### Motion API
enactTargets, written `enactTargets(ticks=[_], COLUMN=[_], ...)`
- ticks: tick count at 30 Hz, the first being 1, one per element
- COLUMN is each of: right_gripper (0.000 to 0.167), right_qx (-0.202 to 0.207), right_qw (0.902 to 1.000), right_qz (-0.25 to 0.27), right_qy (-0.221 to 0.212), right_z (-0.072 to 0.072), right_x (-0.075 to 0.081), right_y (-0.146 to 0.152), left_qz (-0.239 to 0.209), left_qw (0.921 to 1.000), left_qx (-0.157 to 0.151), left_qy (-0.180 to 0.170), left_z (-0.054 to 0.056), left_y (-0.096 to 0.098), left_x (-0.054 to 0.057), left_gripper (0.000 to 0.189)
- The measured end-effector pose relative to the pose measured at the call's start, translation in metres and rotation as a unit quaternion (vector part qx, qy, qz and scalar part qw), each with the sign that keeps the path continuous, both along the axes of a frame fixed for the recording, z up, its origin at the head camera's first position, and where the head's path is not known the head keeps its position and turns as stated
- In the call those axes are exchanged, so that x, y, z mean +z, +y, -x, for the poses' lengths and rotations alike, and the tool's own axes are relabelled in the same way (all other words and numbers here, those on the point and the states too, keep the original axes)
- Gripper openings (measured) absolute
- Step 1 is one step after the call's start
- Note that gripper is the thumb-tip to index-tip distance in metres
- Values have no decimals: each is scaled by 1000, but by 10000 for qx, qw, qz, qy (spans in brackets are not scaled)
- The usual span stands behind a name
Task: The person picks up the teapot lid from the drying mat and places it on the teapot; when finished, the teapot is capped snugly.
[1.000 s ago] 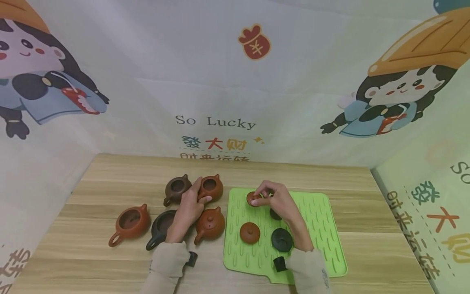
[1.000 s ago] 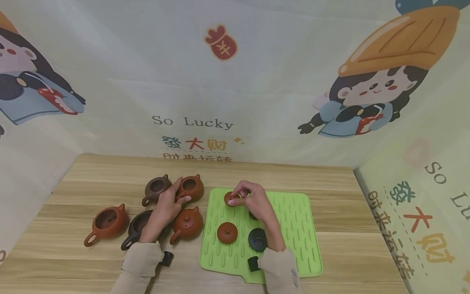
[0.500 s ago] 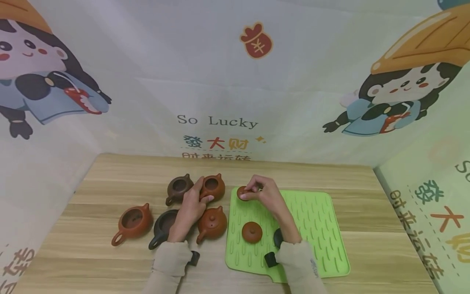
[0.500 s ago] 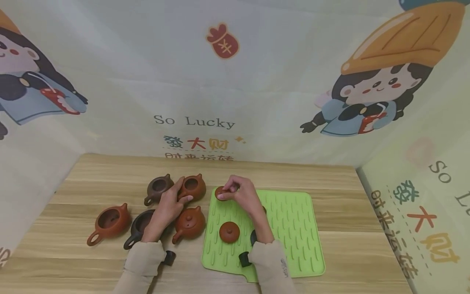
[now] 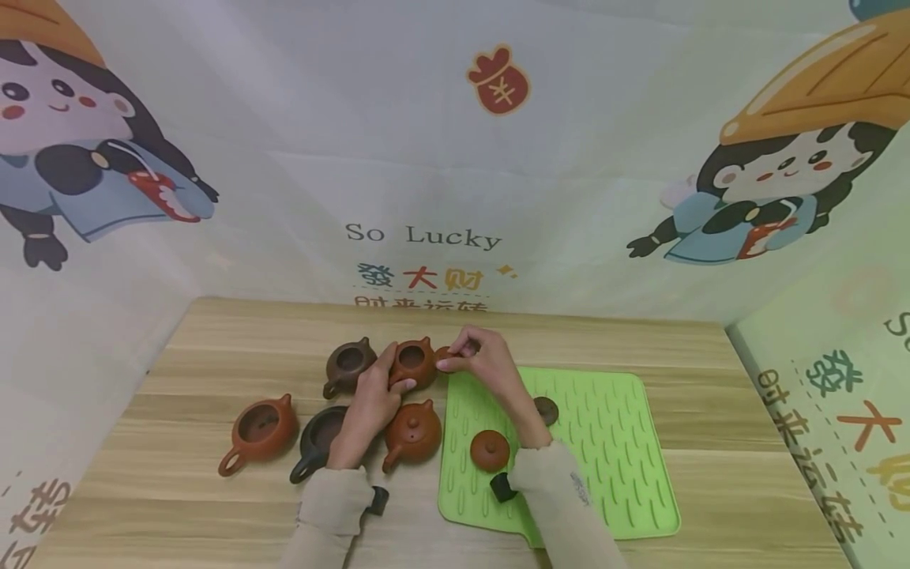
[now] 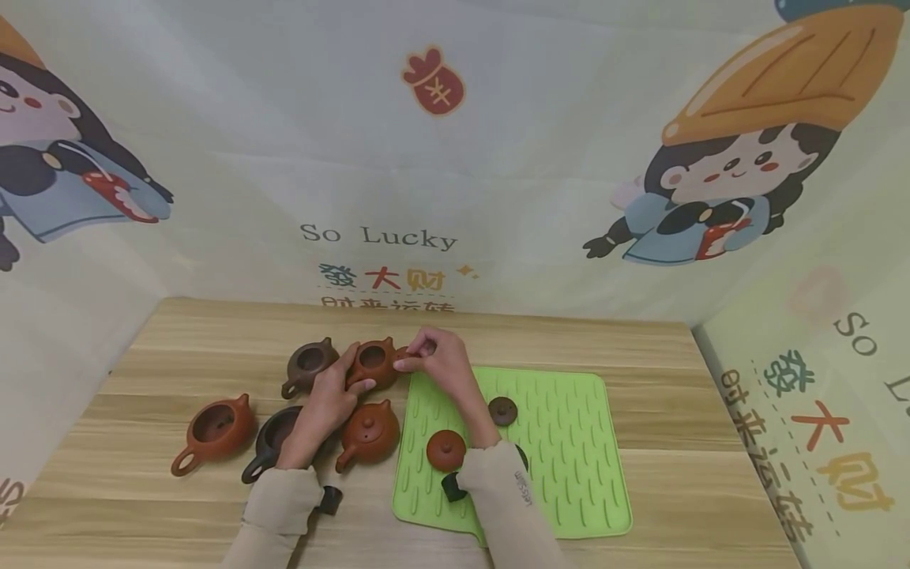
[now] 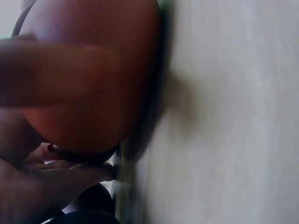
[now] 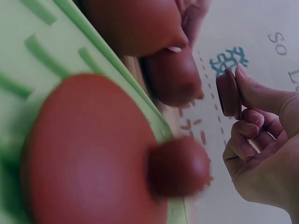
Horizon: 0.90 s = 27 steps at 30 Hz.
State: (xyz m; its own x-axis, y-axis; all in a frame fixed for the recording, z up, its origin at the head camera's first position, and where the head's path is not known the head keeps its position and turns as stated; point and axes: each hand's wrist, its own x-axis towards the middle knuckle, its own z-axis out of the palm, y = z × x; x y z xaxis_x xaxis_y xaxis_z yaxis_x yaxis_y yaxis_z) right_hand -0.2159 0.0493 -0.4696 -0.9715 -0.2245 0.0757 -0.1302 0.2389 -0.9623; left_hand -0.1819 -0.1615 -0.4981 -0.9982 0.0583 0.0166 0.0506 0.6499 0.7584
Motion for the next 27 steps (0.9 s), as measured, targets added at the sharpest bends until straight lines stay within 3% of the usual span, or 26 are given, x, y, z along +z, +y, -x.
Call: enactTargets(ticks=[15, 23, 27], right_gripper=[22, 21, 21], right_qx=[-133, -67, -74], right_qw=[9980, 9972, 9966], right_qz=[-549, -720, -794], right_qy=[288, 178, 197], right_z=[21, 22, 22], right_x=[-1, -4, -6], right_y=[-45, -56, -58], left_qz=[-18, -152, -31], left_qw=[9999, 9996, 9993], left_qx=[-7, -36, -37], left_qy=[121, 246, 367], left_z=[-1, 8, 9], left_y=[0, -5, -5], left_x=[0, -23, -25], left_gripper=[69, 73, 72])
